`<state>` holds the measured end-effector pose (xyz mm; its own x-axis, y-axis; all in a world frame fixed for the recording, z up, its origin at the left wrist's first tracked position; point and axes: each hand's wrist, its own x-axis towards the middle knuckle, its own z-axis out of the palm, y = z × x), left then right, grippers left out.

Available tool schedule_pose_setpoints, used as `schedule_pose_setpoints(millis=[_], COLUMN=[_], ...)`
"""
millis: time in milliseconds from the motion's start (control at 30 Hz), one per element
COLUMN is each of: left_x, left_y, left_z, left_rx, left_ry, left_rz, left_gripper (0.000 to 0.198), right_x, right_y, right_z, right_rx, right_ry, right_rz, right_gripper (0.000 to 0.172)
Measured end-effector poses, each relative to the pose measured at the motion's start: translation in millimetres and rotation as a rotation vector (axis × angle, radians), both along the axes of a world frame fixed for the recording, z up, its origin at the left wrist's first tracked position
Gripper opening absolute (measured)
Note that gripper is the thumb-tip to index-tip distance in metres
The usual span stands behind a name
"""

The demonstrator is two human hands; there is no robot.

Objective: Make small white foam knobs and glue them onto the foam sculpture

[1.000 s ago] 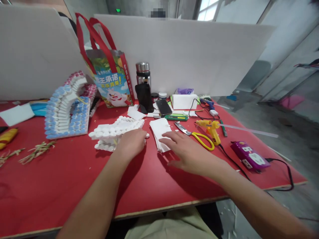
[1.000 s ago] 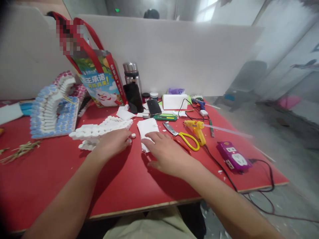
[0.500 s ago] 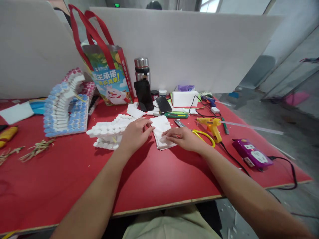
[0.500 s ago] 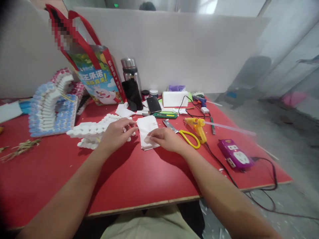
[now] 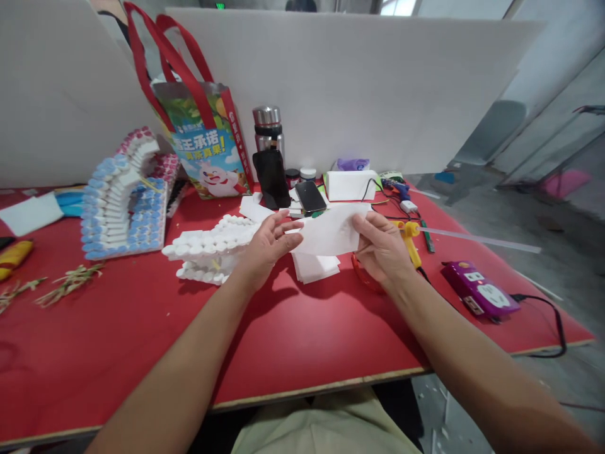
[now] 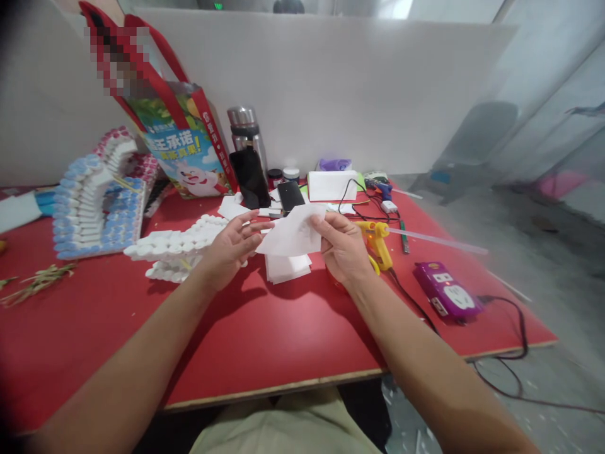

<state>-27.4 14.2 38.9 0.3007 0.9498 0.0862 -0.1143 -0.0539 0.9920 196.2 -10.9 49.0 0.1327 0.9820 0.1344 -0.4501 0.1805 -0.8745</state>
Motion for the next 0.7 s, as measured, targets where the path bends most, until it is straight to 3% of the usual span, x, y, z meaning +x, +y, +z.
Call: schedule_pose_setpoints(millis=[133,233,300,367,433,567,700], left_x=[5,5,4,3,5,11,12], left_y=[-2,-2,-3,-4,-7,-11,-10], left_z=[-0.9,-0.1,0.4,0.4,-0.4,-2.7,-5.6], left_rx=[-0.061,-0.041,-0.04,-0.048,-0.04,-0.04,-0.02], left_ry=[-0.055,-0.105,-0.13,-0.136,-0.123,-0.082,-0.004], left_rz=[0.066,0.115,0.074,0.004,-0.047,-0.085,-0.042], left_gripper=[0.08,0.076,0.073,0.071,0.071,0.073,0.06], right_x=[5,13,15,14,9,0,3], right_y=[2,5,7,8,8,3,5], right_z=[-5.0,-7.4,-8.2,-8.9,-10.6,-18.9,-26.5], right_rx=[-0.022,-0.144,-0.243,-0.31,-0.336,-0.287,-0.209], right_ry=[-0.073,-0.143,-0.154,-0.134,-0.139,-0.324,-0.374], right_rz=[0.057,0.221,0.368,0.479,0.516,0.461,0.377], right_gripper=[0.027,0.046,0.065,0.073,0.067,0.039,0.034])
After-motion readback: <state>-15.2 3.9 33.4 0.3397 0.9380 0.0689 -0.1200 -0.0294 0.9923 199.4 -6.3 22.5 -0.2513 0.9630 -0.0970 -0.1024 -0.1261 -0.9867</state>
